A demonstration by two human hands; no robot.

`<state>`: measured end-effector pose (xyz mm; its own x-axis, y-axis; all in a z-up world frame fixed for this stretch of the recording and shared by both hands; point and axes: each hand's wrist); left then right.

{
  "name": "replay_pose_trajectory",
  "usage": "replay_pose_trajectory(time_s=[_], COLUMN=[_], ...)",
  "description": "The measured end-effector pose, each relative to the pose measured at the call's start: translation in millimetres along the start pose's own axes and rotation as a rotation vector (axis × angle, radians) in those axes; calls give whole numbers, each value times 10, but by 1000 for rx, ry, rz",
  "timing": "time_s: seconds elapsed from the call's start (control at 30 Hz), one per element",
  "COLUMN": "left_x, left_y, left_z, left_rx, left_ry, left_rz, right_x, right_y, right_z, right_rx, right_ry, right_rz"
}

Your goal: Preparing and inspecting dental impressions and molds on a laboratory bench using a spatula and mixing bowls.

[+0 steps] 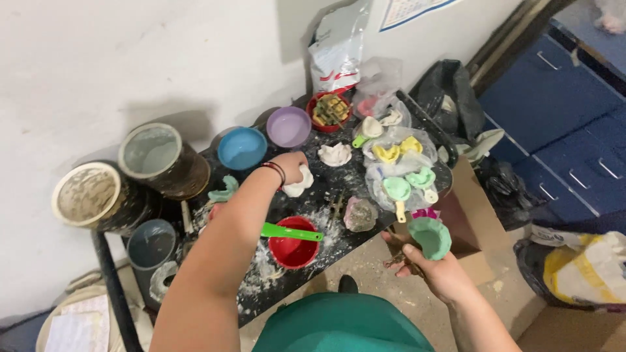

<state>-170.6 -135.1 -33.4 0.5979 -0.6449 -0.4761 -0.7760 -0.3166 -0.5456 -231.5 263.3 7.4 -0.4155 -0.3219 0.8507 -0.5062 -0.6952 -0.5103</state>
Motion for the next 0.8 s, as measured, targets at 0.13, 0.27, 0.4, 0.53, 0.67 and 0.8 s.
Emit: replay_pose_trajectory(time_s=[0.13,0.27,0.4,0.53,0.67,0.8], left_x=[-387,-418,-610,-598,-400,857], left_y=[164,241,-355,-1386,-2278,-2518], left_z=[28,252,493,462,241,660], left_rx=[156,-47,-260,-309,-256,-706], left_ry=[279,520,683,-277,-580,-852], left_rz=[-55,-16,73,584,605,355], right_x=[-101,-135,127,475,791,745], right_y=[73,146,191,347,610,451], right_z=[-68,-80,131,592,1398,2313], right_rx=[-96,2,21,245,558,1017], right_ry=[114,71,-95,-311,-798,-264], right_rz=[107,140,162,-90,-280,-97])
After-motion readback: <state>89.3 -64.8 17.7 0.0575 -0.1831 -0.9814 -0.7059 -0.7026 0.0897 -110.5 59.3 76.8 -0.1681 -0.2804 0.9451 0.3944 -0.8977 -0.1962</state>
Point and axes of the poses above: each hand's wrist, its own y-axis towards the middle knuckle, its own z-axis out of the palm, x = y × z, and after that the axes turned 4 degrees about z, right-handed
